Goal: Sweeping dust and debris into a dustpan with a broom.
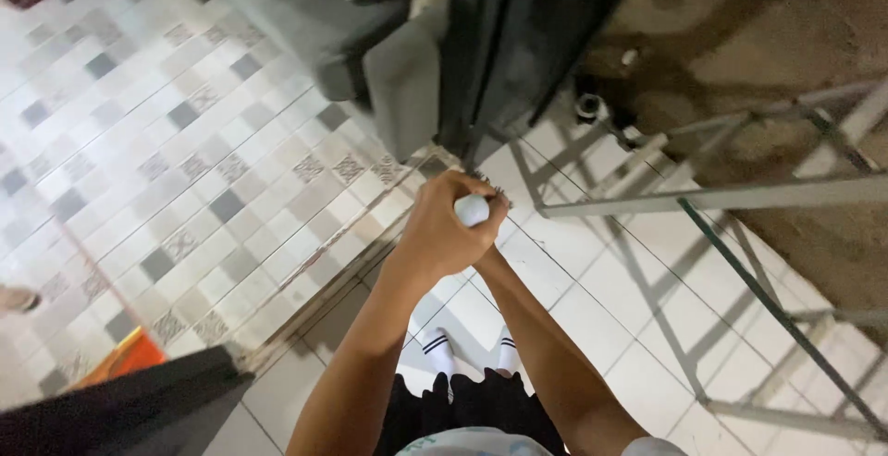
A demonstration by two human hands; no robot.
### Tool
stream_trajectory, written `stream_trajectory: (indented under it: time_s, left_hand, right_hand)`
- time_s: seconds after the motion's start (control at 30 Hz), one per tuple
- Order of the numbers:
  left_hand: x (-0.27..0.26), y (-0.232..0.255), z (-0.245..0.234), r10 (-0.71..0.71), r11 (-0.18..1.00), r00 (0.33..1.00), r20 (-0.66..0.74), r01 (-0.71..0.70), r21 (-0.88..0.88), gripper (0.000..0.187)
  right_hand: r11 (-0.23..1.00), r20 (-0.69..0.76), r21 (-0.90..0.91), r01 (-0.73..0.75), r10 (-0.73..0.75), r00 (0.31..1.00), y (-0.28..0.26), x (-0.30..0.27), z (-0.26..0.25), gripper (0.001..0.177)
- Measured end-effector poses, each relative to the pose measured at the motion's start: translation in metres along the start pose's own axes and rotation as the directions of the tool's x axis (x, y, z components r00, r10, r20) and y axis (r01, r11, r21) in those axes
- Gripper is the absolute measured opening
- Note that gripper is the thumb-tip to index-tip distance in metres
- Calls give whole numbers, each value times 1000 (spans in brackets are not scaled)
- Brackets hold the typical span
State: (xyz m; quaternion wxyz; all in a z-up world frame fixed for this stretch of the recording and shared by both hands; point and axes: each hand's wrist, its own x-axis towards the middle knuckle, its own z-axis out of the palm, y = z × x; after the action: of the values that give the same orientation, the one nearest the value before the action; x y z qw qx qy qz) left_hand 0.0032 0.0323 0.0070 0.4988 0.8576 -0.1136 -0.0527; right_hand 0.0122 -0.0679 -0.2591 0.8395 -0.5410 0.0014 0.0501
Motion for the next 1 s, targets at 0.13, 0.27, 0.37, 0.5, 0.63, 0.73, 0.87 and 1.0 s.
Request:
stream_trajectory:
  time_s: [0.13,0.27,0.37,0.5,0.63,0.73,0.87,1.0]
  left_hand:
    - [-11,-10,-33,-152,986,983,-101,144,-83,29]
    - [-25,-29,-56,-43,991,968,-248,9,-137,25]
    - [-34,-44,-77,-60,959,970,-234,-10,-285,26]
    - [-45,-72,-92,27,933,949,-313,-136,-333,29]
    - [-46,-83,-102,33,930,890,-455,-194,-311,28]
    - [-41,-88,-116,-16,904,858,-513,-206,-374,33]
    - [-21,-113,-135,-15,914,829,-559,-215,-344,39]
    - [3,-128,-166,-14,885,833,-554,-248,-395,41]
  right_hand:
    - [995,164,-91,35,-20,986,-8,3,47,30]
    - [834,316,-483,268,-120,941,3,5,72,53]
    - [707,350,-638,305,-87,933,23,15,84,57]
    - [617,334,-749,243,35,942,22,17,111,61]
    - [604,335,-769,209,103,936,22,23,130,57]
    - [605,318,-776,177,133,939,31,36,137,49]
    - [641,339,-749,169,151,929,52,66,142,38]
    - [682,432,-703,202,183,883,71,106,150,25]
